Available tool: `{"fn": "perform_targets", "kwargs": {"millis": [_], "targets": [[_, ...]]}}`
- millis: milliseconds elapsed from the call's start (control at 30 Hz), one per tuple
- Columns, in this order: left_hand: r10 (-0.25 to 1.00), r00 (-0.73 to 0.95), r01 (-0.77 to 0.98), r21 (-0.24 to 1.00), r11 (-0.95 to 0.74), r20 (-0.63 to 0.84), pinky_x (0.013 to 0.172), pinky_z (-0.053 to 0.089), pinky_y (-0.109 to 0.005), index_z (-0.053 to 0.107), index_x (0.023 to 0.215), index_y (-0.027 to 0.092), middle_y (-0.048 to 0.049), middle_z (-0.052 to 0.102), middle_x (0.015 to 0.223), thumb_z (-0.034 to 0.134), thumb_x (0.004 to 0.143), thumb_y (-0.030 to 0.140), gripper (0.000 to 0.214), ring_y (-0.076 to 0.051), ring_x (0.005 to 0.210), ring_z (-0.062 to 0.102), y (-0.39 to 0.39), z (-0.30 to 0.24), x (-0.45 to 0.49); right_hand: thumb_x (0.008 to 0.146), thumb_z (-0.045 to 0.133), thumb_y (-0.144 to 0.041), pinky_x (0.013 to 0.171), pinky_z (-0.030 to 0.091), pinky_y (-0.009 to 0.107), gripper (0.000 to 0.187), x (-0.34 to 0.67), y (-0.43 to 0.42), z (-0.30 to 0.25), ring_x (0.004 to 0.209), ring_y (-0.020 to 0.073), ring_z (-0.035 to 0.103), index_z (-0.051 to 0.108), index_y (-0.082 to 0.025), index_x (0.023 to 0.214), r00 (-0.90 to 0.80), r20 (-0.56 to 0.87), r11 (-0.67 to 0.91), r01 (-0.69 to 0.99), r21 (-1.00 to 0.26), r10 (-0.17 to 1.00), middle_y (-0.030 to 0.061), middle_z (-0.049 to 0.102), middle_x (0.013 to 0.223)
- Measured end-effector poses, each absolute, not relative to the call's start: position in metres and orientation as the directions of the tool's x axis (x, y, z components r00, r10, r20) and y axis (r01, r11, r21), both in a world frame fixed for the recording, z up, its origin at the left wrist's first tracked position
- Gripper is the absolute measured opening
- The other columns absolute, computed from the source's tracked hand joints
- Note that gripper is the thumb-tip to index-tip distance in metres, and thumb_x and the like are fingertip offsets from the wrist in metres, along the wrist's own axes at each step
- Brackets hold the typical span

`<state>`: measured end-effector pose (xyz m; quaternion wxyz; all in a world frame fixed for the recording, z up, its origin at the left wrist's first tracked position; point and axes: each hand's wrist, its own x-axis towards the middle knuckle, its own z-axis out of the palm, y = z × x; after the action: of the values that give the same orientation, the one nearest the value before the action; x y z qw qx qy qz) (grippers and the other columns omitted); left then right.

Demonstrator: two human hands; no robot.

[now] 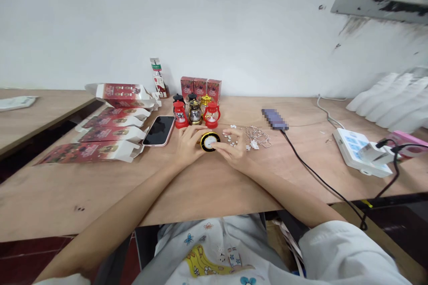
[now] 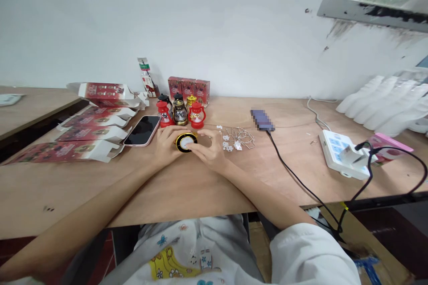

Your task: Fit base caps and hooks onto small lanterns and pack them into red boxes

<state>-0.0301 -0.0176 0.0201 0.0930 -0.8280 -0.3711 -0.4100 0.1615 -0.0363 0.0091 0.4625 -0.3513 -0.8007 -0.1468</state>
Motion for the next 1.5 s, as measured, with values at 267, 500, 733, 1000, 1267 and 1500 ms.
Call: {"fn": "perform_targets", "kwargs": {"millis": [267,500,733,1000,1267,1500], "targets": [[0.557,0.374,0.714,0.153,-0.683,0.741,0.086,0.034,-0.037,0.061,0.106,0.023,-0.0076,0.065,0.11,0.06,0.082,0.043,0.031,-0.023,0.103,0.058,-0.017,0.021,-0.031,0.085,0.061,-0.033,0.087,0.041,0.039,0.012,0.171,-0.03,0.013,0.097,0.0197,0.056,0.072,-0.036,0.09,-0.43,0.784,0.644,0.764,0.051,0.448,0.0042,0.06,0.102],[0.508,0.37,0.738,0.086,-0.669,0.778,0.085,0.033,-0.038,0.062,0.108,0.024,-0.0079,0.064,0.111,0.059,0.083,0.038,0.028,-0.023,0.102,0.058,-0.017,0.019,-0.032,0.087,0.057,-0.031,0.086,0.039,0.035,0.014,0.168,-0.03,0.014,0.092,0.0165,0.057,0.07,-0.035,0.089,-0.459,0.856,0.598,0.764,0.243,0.238,0.0025,0.063,0.095],[0.528,0.35,0.807,0.038,-0.59,0.773,0.082,0.032,-0.039,0.064,0.108,0.027,-0.008,0.064,0.108,0.063,0.08,0.034,0.029,-0.024,0.1,0.056,-0.017,0.02,-0.032,0.087,0.055,-0.021,0.092,0.036,0.034,0.014,0.164,-0.032,0.015,0.094,0.0144,0.056,0.064,-0.03,0.092,-0.52,0.85,0.648,0.675,0.352,0.081,0.002,0.064,0.095],[0.38,0.378,0.806,-0.097,-0.584,0.844,0.077,0.033,-0.036,0.066,0.104,0.025,-0.0082,0.064,0.105,0.064,0.074,0.017,0.031,-0.023,0.095,0.053,-0.019,0.02,-0.032,0.086,0.057,-0.019,0.091,0.036,0.032,0.011,0.162,-0.03,0.015,0.092,0.0121,0.055,0.064,-0.026,0.084,-0.559,0.829,0.552,0.701,0.451,0.032,-0.0004,0.064,0.092],[0.372,0.405,0.824,-0.157,-0.544,0.835,0.077,0.032,-0.038,0.065,0.108,0.028,-0.0088,0.063,0.106,0.065,0.072,0.018,0.037,-0.025,0.095,0.051,-0.019,0.019,-0.034,0.086,0.059,-0.024,0.087,0.034,0.033,0.014,0.161,-0.034,0.023,0.091,0.0162,0.052,0.063,-0.021,0.073,-0.499,0.86,0.543,0.754,0.369,0.11,0.0021,0.066,0.091],[0.301,0.43,0.813,-0.22,-0.539,0.851,0.077,0.03,-0.038,0.065,0.106,0.026,-0.009,0.064,0.104,0.064,0.073,0.017,0.033,-0.025,0.094,0.051,-0.019,0.021,-0.033,0.09,0.053,-0.033,0.079,0.031,0.033,0.024,0.163,-0.033,0.023,0.084,0.0181,0.05,0.062,-0.019,0.074,-0.482,0.837,0.587,0.767,0.259,0.26,0.0051,0.066,0.091]]}}
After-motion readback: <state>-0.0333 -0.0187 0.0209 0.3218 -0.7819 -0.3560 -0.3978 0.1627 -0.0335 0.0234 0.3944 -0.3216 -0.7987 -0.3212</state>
